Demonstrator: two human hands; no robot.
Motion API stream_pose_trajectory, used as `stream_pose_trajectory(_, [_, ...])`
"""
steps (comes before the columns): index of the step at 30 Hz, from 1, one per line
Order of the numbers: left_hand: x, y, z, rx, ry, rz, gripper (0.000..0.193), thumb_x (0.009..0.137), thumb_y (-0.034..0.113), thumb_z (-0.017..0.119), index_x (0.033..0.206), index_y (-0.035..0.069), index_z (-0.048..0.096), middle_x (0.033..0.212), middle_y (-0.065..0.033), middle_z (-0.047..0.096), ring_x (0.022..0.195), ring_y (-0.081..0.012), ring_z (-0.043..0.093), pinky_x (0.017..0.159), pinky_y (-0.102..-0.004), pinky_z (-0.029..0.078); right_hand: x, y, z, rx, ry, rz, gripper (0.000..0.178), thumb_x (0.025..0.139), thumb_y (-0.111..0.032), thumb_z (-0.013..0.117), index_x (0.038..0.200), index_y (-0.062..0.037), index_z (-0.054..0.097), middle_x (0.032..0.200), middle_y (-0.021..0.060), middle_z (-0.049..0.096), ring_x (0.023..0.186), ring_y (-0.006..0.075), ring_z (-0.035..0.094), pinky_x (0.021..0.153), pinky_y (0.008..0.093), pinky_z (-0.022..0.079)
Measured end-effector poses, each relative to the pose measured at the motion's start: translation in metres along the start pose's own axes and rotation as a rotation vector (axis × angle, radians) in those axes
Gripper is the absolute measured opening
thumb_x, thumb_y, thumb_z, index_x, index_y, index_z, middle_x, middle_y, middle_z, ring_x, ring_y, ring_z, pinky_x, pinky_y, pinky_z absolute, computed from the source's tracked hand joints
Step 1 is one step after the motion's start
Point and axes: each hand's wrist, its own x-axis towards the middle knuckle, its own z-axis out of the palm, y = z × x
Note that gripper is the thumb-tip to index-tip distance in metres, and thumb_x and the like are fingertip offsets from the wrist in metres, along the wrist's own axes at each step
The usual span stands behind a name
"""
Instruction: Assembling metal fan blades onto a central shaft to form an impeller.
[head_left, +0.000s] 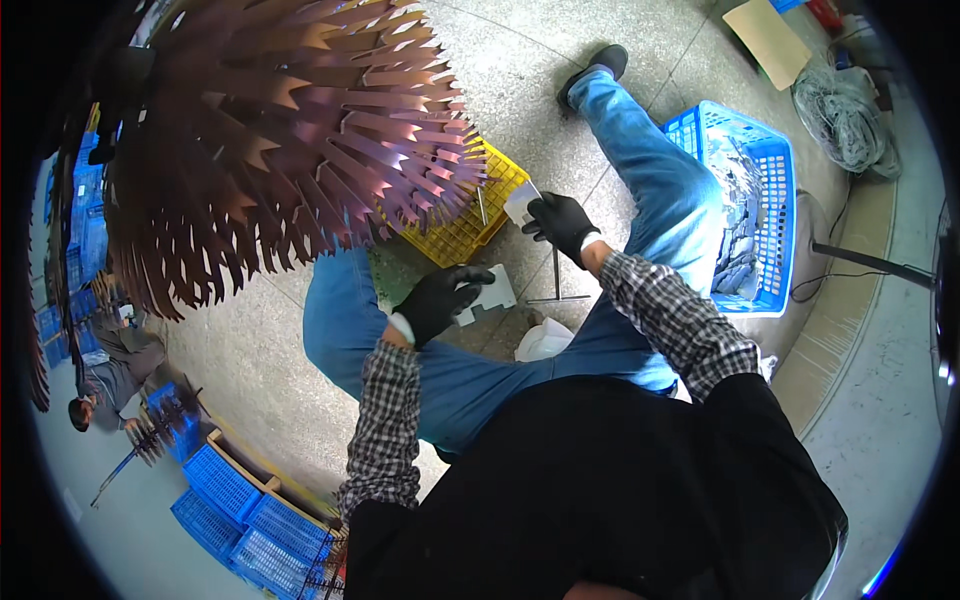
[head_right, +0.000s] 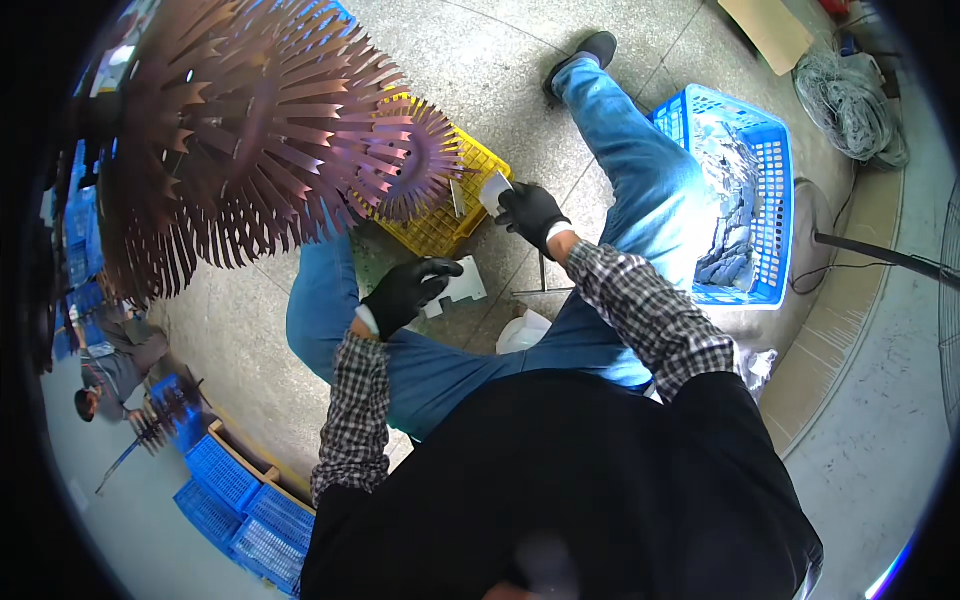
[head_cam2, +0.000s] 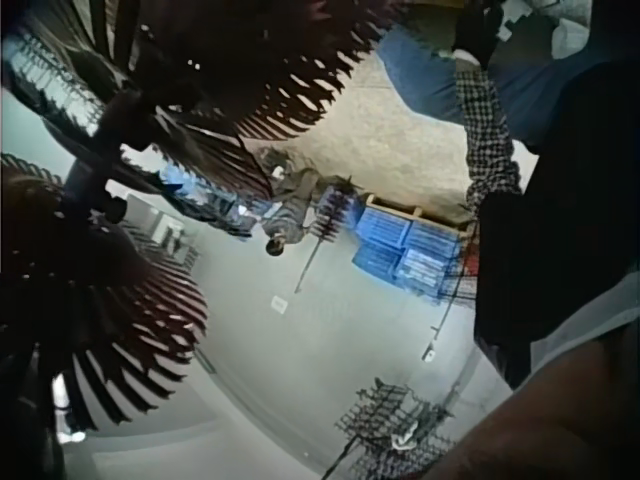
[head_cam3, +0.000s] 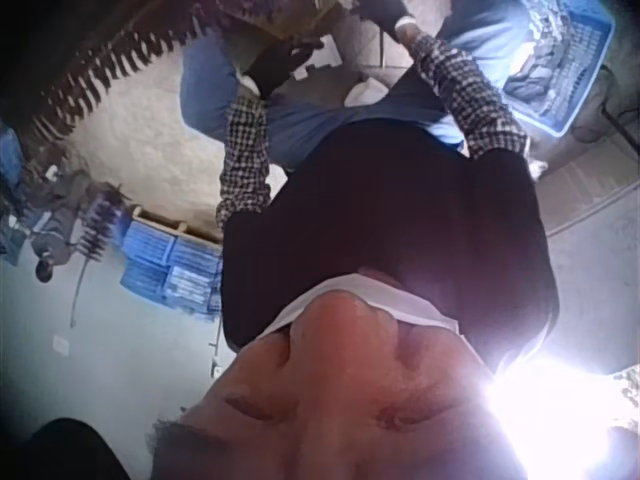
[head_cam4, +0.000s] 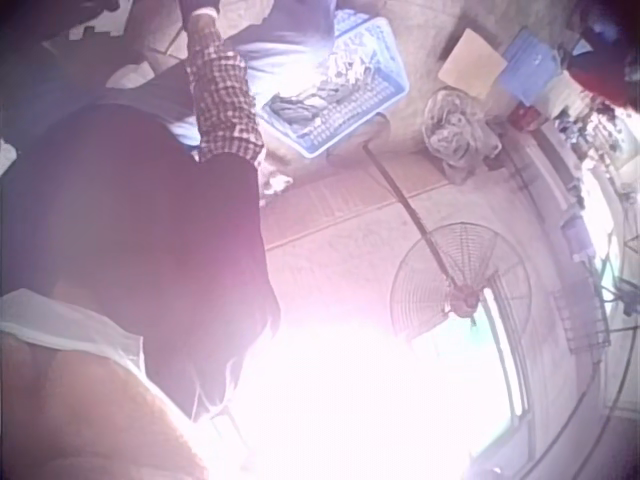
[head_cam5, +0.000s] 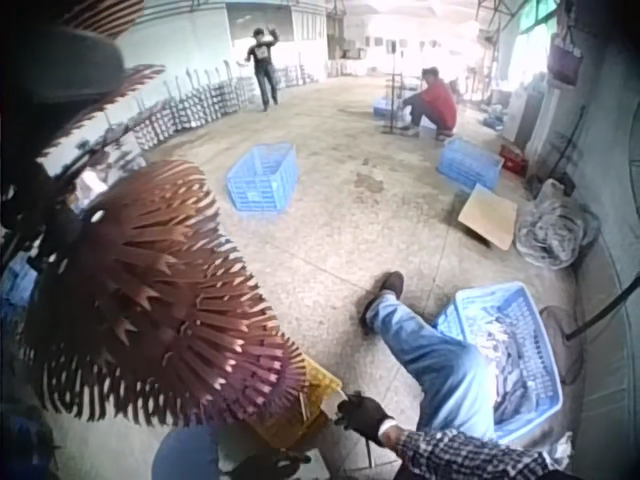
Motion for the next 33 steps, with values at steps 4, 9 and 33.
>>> stream_pose_trajectory(4, [-0.032, -0.013, -0.014, 0.179, 0.170, 0.023, 0.046, 0.095, 0.013, 0.059, 0.141, 0.005, 0.054, 0.106, -0.0075, 0.071, 0.076, -0.0147, 0.059, 0.070, -0.0265, 0.046, 0.030, 0.014, 0.008, -0.157, 0.055, -0.050, 0.027, 0.096, -0.022, 0.050, 0.104, -0.0017, 0.066, 0.079, 0.0080, 0.068, 0.071, 0.0194, 0.068, 0.061, 0.0292, 0.050])
stream_pose_trajectory(9, [-0.047, -0.005, -0.018, -0.027, 0.402, 0.039, 0.046, 0.096, 0.013, 0.060, 0.140, 0.004, 0.054, 0.098, -0.0059, 0.069, 0.070, -0.0109, 0.055, 0.062, -0.0249, 0.043, 0.059, 0.026, 0.020, -0.481, 0.133, -0.165, 0.028, 0.096, -0.023, 0.049, 0.100, -0.0023, 0.067, 0.077, 0.0099, 0.068, 0.067, 0.0212, 0.068, 0.059, 0.0310, 0.051])
stream_pose_trajectory(33, [0.002, -0.024, -0.054, 0.487, 0.407, 0.260, 0.025, 0.086, 0.013, 0.062, 0.109, 0.003, 0.067, 0.111, -0.0115, 0.069, 0.079, -0.0272, 0.064, 0.075, -0.0360, 0.050, 0.039, 0.005, 0.052, -0.375, 0.179, -0.196, 0.035, 0.096, -0.029, 0.047, 0.106, -0.0027, 0.068, 0.088, 0.0118, 0.072, 0.072, 0.0241, 0.072, 0.063, 0.0355, 0.053])
